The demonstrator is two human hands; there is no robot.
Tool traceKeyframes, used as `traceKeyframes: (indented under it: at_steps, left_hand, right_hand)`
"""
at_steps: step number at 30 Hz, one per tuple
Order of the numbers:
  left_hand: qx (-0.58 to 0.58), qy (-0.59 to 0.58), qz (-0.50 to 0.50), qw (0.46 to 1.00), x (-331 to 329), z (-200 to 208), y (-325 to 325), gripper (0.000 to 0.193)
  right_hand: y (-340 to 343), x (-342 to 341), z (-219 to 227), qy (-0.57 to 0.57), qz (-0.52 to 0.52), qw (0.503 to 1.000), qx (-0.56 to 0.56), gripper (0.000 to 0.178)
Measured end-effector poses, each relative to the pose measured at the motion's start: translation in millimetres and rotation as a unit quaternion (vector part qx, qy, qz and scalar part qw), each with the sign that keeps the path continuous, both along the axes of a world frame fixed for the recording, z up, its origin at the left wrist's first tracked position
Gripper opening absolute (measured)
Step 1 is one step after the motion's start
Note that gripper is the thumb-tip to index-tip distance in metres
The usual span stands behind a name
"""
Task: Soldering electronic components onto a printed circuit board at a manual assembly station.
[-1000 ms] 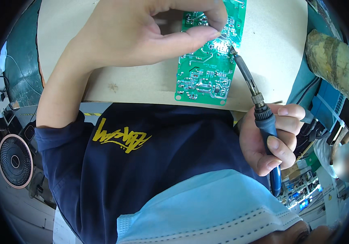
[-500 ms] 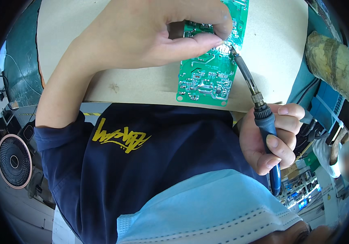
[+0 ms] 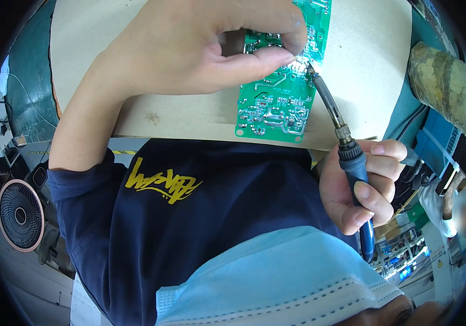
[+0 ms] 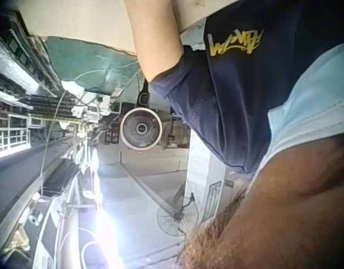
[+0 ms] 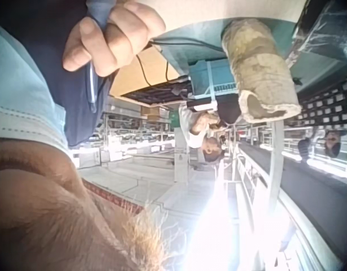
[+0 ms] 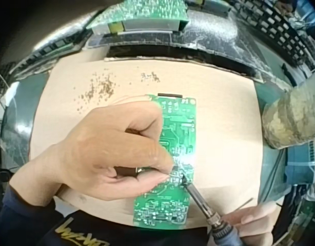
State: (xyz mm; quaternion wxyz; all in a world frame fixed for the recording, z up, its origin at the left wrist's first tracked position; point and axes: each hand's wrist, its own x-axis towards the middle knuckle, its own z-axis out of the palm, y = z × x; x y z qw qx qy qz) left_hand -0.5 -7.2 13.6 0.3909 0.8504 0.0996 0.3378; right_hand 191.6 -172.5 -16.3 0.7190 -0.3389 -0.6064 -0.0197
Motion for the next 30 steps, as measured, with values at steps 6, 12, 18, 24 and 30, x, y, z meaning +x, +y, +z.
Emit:
traceKeyframes:
  at_steps: [6,12,18,24,30]
  left_hand:
    - [0.006,0.009,-0.002,1.0,0.1,-1.0,0.2,0.011]
    - [0.008,0.031,0.002,0.999,-0.4,3.9,-0.2,0.011]
    - [-0.01,-0.003,0.0,1.0,1.4,3.0,0.6,0.012]
    - [-0.007,-0.003,0.001,1.0,-0.2,-0.1,0.1,0.013]
    - [-0.003,0.004,0.0,1.0,0.8,-1.2,-0.3,0.012]
  right_hand:
    - [0.1,-0.6,0.0,0.002,-0.001,1.0,0.003,0.037]
    - [-0.6,-0.9,0.7,0.013,-0.008,1.0,0.009,0.035]
    - [0.5,-0.4,-0.4,0.013,-0.003,1.0,0.01,0.035]
    - [-4.6,1.3,1.2,0.014,-0.011,1.0,-0.005,0.035]
    - [-8.1,7.0,3.8,-0.005,-0.001,0.998,-0.068,0.03]
